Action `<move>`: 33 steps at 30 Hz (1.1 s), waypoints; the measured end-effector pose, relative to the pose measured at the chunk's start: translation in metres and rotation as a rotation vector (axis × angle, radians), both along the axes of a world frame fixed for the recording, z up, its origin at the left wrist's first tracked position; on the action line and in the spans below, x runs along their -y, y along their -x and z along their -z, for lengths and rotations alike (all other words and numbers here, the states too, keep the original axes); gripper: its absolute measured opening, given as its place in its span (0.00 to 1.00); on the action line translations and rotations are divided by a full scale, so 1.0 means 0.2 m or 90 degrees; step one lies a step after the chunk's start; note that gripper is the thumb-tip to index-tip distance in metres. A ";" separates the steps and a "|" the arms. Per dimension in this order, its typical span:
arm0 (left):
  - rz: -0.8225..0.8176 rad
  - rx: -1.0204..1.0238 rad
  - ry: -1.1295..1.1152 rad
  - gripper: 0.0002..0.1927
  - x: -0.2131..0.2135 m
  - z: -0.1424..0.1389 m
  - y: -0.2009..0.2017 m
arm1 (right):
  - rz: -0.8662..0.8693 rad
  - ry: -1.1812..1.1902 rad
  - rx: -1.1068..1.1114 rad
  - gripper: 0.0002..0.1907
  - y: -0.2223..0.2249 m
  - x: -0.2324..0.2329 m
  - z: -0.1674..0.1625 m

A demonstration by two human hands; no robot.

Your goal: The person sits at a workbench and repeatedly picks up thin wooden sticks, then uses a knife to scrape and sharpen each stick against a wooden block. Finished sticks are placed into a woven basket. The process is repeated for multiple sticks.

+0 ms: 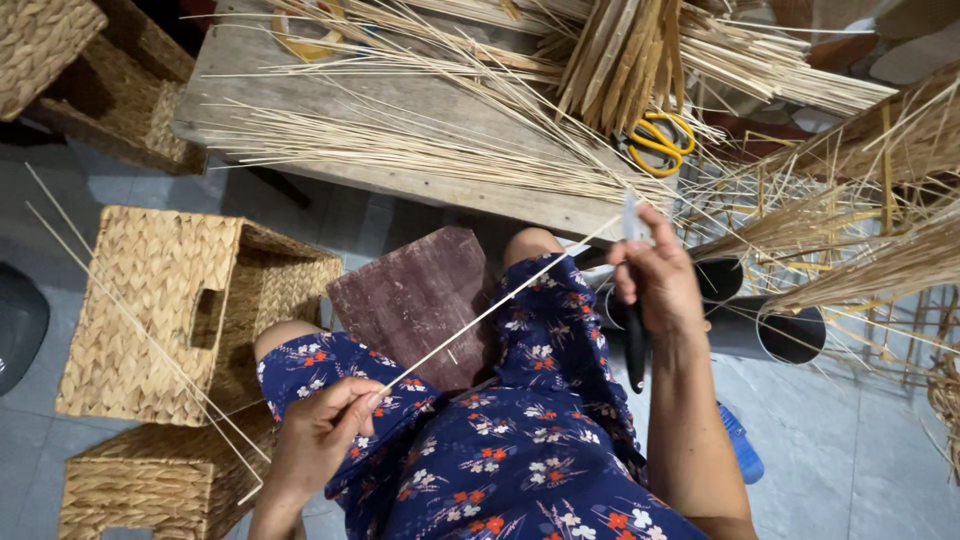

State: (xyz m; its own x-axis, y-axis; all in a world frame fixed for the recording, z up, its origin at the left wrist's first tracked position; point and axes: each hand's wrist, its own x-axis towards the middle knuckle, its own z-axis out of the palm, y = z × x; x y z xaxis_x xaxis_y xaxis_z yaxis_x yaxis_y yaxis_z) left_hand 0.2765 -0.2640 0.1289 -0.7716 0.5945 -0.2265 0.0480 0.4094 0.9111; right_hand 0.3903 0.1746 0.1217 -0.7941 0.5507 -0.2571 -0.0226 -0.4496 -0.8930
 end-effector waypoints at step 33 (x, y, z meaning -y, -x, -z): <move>-0.073 -0.099 0.058 0.09 -0.18 -0.10 -0.02 | -0.106 -0.030 0.072 0.18 0.05 0.22 -0.07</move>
